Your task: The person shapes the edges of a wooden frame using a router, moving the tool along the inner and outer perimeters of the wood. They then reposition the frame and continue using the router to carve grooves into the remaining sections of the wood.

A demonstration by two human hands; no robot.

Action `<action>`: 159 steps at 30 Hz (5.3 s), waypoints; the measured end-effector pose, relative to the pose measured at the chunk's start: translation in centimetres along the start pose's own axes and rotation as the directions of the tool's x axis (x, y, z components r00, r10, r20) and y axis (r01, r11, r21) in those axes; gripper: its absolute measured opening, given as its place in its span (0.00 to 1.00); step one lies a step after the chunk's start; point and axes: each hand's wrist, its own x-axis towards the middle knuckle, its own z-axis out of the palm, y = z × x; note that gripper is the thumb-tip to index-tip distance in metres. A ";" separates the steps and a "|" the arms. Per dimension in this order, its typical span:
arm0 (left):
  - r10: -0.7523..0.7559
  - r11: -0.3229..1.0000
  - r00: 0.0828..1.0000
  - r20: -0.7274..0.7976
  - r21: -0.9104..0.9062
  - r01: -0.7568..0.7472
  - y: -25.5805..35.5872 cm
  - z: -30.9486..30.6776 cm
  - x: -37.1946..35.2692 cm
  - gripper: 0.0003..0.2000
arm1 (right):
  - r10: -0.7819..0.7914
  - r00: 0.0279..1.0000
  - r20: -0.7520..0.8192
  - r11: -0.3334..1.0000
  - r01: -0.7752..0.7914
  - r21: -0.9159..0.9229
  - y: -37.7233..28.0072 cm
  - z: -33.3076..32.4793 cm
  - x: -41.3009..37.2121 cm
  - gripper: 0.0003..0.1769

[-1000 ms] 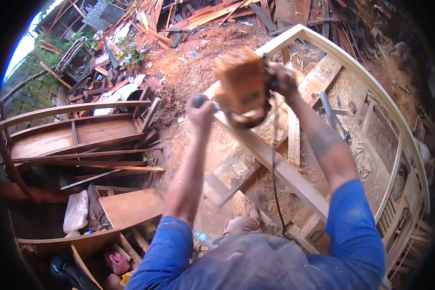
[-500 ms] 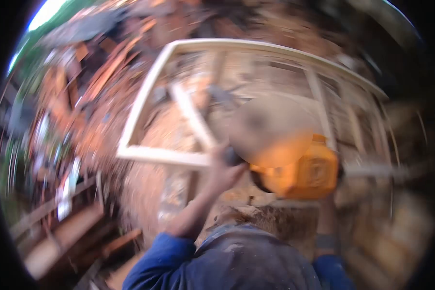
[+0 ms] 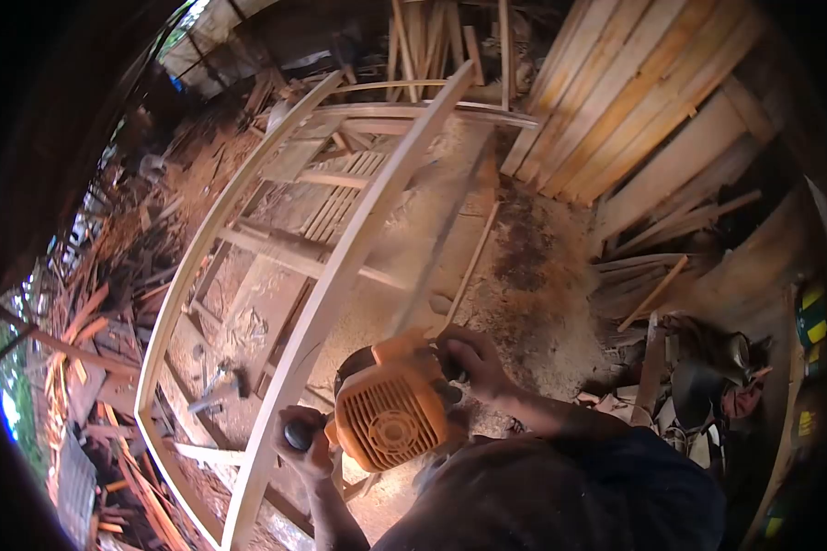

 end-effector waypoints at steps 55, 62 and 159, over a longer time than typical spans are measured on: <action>-0.067 0.967 0.657 -0.751 0.113 0.228 -16.3 83.2 38.5 0.31 | 0.171 0.868 0.465 0.953 -0.026 -0.303 -18.9 -61.3 85.0 0.16; -0.174 0.940 0.422 -0.890 -0.023 0.340 -13.2 89.8 43.7 0.29 | 0.078 0.730 0.679 0.944 0.165 -0.286 -16.4 -59.2 93.6 0.17; 0.094 0.869 -0.066 -0.993 0.050 0.492 -74.1 73.3 161.5 0.10 | 0.195 -0.013 0.981 0.977 -0.087 -0.195 17.4 9.6 222.9 0.31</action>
